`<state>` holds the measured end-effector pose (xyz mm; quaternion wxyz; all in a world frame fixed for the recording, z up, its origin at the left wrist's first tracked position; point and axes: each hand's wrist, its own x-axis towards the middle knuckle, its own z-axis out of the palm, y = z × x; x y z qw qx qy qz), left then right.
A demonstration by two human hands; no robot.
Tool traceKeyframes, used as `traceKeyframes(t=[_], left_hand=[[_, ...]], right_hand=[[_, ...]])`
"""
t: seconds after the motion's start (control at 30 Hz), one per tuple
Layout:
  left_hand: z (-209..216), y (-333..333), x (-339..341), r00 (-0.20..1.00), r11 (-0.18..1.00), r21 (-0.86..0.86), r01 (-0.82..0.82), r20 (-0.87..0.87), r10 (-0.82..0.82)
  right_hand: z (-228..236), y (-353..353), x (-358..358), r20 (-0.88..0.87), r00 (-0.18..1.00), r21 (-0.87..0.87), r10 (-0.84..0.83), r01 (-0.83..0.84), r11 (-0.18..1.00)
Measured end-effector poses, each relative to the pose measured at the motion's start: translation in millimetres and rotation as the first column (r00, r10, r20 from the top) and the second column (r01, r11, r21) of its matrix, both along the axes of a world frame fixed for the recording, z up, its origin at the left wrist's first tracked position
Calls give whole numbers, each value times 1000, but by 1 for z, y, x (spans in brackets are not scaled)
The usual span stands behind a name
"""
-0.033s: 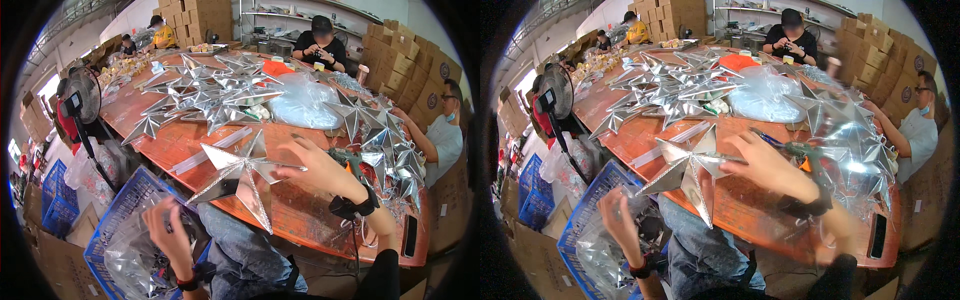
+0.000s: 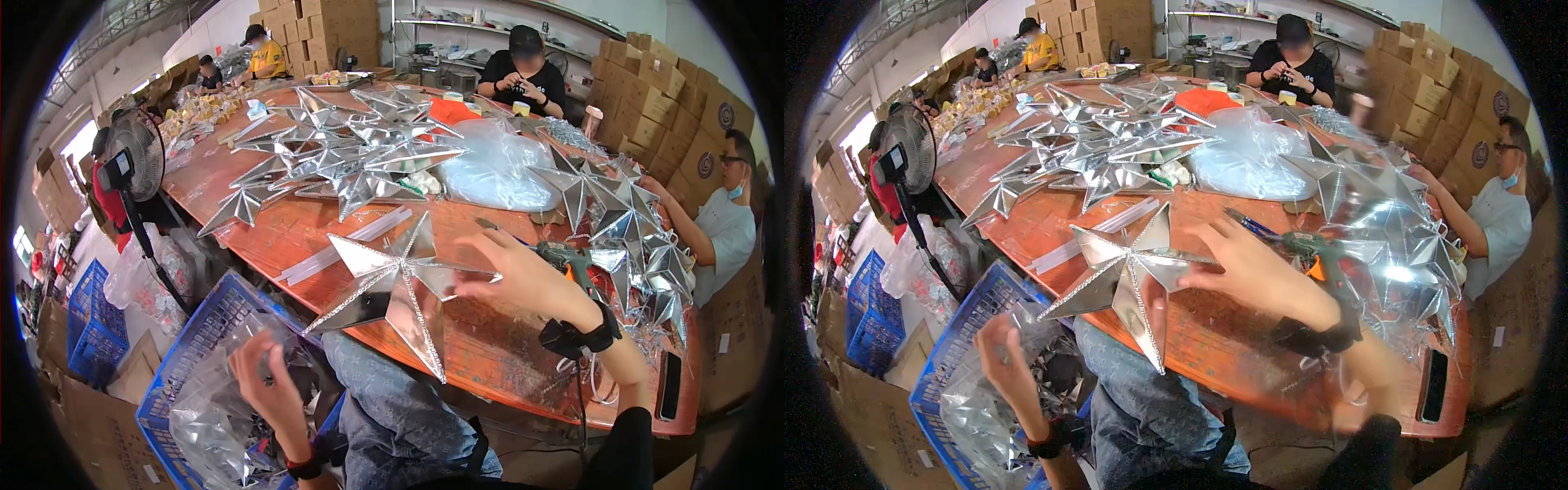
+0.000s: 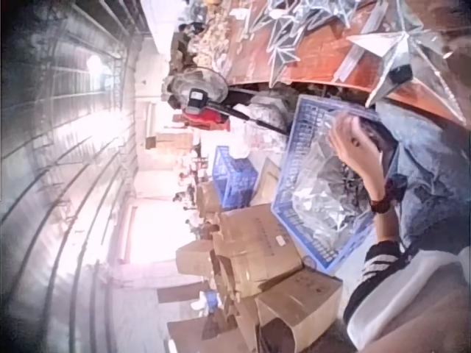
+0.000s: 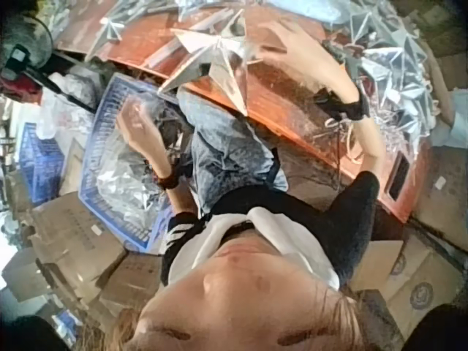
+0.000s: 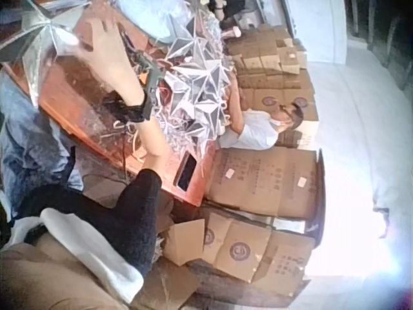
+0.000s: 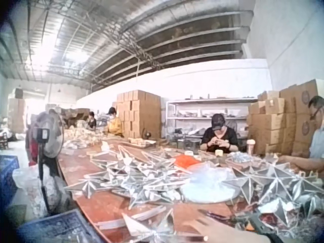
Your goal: Using a glue gun to apply adhesive and attach silver beaded trim to decorative silver stars.
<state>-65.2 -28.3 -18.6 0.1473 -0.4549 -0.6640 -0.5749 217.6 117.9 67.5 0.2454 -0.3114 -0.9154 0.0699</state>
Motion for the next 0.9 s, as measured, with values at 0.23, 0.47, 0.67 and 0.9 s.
traceKeyframes(t=[0.23, 0.47, 0.67, 0.9], left_hand=[[-85, -43, -45, 955, 978, -183, -96, 260, 142], [-104, -49, -37, 928, 978, -189, 84, 373, -8], [-106, -30, -20, 859, 945, -248, 213, 509, -61], [-113, -25, -31, 857, 946, -256, 200, 514, -42]], right_hand=[[-3, 7, -10, 167, 986, -345, 6, 52, 937], [1, 13, -25, 253, 967, -381, 16, 84, 921], [29, -10, -28, 237, 971, 40, -38, 30, 999], [88, 2, -40, 69, 973, 21, -219, 218, 976]])
